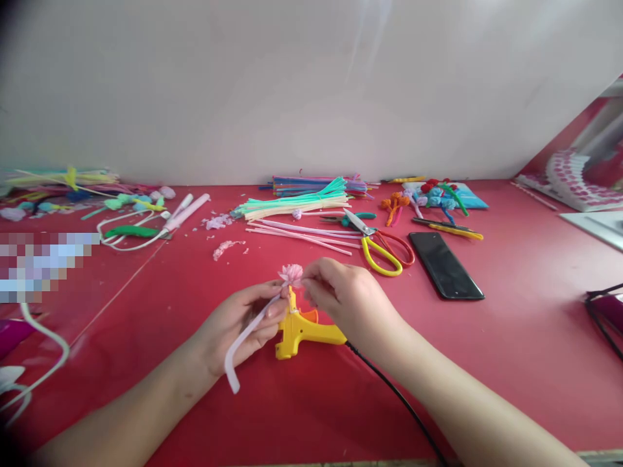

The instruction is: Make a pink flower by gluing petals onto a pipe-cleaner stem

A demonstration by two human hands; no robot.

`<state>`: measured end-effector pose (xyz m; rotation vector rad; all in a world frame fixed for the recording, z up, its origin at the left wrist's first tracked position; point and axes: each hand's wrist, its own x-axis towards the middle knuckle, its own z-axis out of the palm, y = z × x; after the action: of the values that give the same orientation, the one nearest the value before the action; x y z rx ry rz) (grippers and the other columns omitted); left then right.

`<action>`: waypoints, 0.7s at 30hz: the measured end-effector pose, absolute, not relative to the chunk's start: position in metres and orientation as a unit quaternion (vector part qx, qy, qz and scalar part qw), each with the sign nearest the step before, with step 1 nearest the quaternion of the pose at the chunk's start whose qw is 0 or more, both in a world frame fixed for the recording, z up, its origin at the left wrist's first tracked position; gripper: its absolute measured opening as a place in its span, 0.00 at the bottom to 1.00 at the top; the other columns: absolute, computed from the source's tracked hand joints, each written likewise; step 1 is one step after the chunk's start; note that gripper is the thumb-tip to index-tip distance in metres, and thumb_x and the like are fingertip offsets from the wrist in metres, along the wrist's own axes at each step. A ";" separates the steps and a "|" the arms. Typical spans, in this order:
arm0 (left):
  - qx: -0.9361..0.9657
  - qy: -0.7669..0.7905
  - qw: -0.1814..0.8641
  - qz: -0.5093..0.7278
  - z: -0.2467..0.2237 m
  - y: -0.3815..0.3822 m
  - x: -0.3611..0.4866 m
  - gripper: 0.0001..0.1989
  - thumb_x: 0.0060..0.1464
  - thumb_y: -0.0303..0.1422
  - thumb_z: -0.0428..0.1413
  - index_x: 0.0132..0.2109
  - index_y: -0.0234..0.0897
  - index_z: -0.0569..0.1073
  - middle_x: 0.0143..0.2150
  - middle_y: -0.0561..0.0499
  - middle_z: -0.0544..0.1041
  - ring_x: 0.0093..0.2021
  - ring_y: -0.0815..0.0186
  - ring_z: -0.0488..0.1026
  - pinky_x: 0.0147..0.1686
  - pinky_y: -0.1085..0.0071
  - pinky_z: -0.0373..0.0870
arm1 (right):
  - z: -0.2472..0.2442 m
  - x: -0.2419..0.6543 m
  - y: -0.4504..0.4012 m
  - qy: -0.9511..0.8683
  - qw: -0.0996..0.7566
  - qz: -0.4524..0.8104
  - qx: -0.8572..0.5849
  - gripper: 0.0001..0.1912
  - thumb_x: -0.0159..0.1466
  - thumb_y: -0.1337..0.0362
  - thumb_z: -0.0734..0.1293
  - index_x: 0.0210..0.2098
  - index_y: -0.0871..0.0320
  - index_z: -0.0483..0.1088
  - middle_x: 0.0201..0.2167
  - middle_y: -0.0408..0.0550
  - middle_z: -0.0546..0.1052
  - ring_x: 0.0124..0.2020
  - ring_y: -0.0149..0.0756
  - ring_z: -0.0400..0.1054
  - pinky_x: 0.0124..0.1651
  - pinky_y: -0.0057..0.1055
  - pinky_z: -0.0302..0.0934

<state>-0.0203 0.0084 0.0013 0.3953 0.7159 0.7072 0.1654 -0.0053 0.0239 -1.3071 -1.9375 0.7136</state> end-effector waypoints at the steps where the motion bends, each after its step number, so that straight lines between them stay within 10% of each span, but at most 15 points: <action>1: 0.184 0.345 0.857 0.335 0.001 0.008 -0.020 0.09 0.55 0.26 0.49 0.27 0.31 0.68 0.16 0.55 0.62 0.14 0.78 0.49 0.11 0.82 0.46 | 0.024 0.166 -0.006 -0.752 0.338 0.264 -0.500 0.05 0.62 0.68 0.61 0.31 0.56 0.68 0.24 0.39 0.76 0.23 0.27 0.70 0.27 0.22 0.62; 21: 0.232 0.364 0.840 0.328 0.004 0.004 -0.015 0.12 0.56 0.25 0.48 0.25 0.32 0.67 0.16 0.56 0.62 0.13 0.79 0.49 0.11 0.83 0.46 | 0.010 0.162 -0.007 -0.808 0.319 -0.003 -0.495 0.06 0.62 0.66 0.61 0.30 0.58 0.67 0.20 0.42 0.71 0.20 0.28 0.61 0.25 0.25 0.50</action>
<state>-0.0146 0.0041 0.0040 0.4895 0.7702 0.6938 0.1625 -0.0066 0.0098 -1.3027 -2.1240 -0.0079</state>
